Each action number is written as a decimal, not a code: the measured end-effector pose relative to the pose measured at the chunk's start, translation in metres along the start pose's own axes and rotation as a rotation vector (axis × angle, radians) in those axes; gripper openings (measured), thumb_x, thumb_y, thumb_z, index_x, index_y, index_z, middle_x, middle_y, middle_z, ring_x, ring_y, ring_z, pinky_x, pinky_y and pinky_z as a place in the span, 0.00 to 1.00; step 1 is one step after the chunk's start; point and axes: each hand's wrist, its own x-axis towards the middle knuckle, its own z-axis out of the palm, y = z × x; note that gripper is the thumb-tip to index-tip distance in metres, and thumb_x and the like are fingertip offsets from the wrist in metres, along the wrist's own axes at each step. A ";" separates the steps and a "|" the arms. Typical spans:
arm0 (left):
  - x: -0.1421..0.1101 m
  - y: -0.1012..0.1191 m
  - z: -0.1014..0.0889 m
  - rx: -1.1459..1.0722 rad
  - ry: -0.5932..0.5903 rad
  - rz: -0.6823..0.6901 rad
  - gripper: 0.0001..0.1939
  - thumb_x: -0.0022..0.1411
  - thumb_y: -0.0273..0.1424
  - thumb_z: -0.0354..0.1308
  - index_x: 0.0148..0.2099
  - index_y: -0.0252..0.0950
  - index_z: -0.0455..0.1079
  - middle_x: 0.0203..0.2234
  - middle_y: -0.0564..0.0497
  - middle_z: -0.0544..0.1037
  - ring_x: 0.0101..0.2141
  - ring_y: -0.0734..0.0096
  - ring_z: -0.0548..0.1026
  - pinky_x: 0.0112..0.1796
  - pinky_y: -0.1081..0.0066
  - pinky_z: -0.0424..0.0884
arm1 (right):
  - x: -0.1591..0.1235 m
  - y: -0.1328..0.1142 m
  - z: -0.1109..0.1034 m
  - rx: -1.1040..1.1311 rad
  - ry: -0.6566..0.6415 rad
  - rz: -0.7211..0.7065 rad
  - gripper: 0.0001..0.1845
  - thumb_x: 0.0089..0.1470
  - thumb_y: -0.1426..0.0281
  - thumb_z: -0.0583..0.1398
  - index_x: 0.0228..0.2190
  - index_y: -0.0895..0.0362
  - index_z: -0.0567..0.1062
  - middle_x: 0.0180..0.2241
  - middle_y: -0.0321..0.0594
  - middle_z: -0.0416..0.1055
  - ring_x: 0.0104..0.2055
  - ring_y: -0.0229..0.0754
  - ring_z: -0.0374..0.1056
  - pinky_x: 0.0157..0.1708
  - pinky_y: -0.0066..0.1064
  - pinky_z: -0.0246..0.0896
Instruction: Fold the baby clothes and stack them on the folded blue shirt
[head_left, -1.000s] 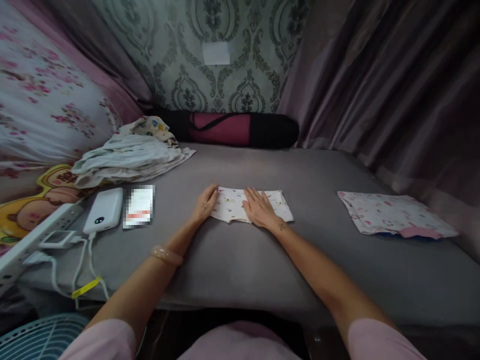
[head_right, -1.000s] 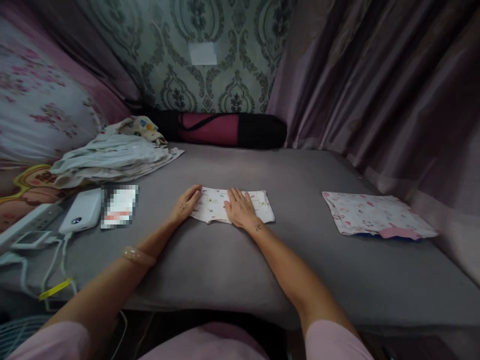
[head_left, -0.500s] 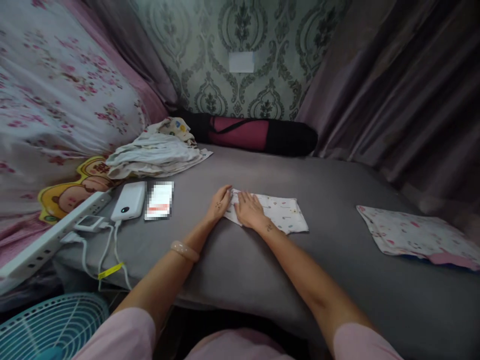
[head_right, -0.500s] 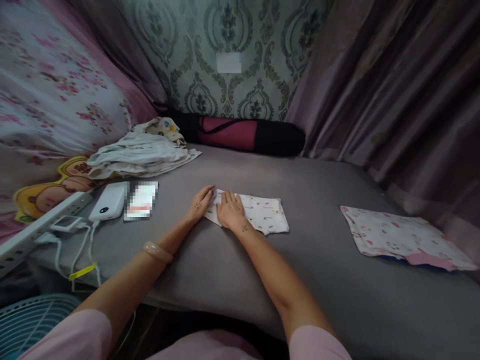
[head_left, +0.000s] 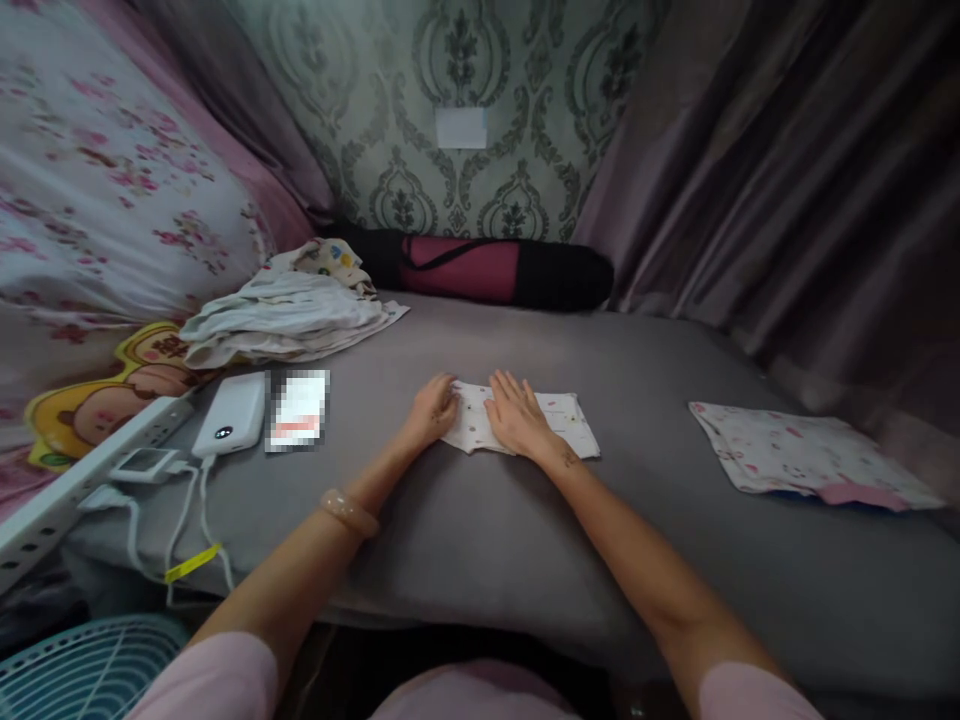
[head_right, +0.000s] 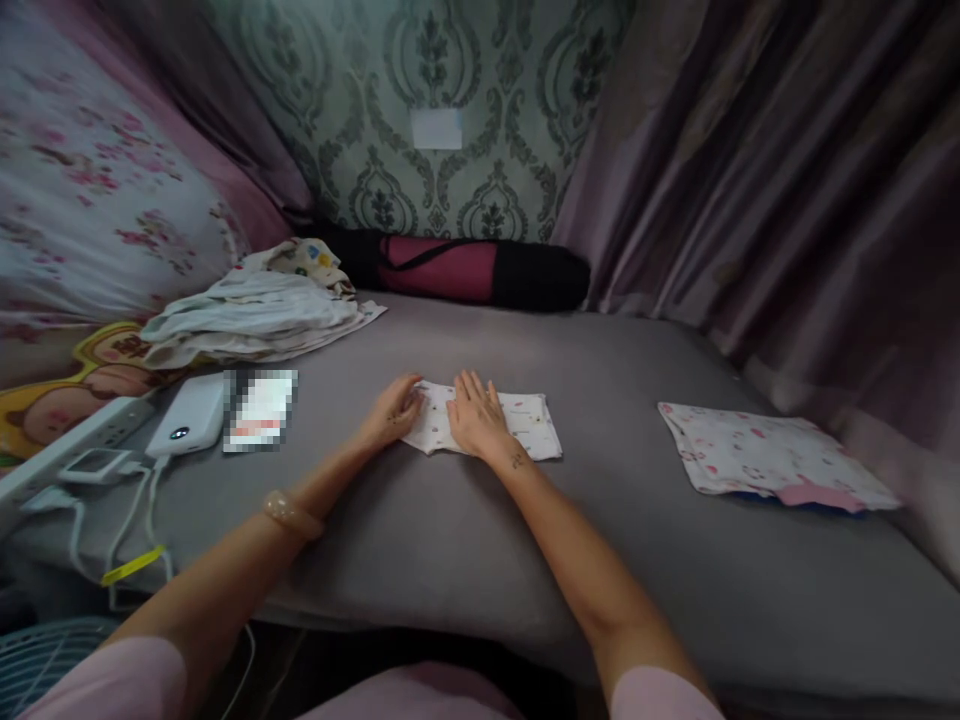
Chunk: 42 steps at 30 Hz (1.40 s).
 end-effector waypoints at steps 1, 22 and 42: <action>-0.001 0.006 0.003 0.047 -0.020 0.068 0.22 0.65 0.32 0.44 0.58 0.31 0.63 0.56 0.38 0.68 0.58 0.62 0.65 0.58 0.60 0.60 | -0.006 0.007 -0.001 -0.019 0.001 0.005 0.32 0.64 0.63 0.41 0.63 0.69 0.54 0.66 0.52 0.46 0.69 0.49 0.38 0.65 0.45 0.27; 0.001 0.005 0.000 0.356 -0.367 -0.019 0.31 0.68 0.44 0.34 0.66 0.33 0.52 0.66 0.37 0.51 0.66 0.53 0.48 0.61 0.50 0.47 | -0.036 0.072 0.001 -0.020 -0.050 0.213 0.34 0.64 0.59 0.38 0.63 0.67 0.54 0.66 0.53 0.47 0.69 0.50 0.39 0.65 0.48 0.28; 0.020 0.011 -0.034 0.197 -0.350 -0.571 0.20 0.51 0.46 0.59 0.35 0.32 0.70 0.23 0.46 0.76 0.28 0.60 0.74 0.25 0.71 0.63 | -0.072 0.109 -0.034 0.131 -0.073 0.717 0.24 0.57 0.55 0.55 0.45 0.60 0.75 0.46 0.53 0.75 0.47 0.50 0.71 0.40 0.33 0.62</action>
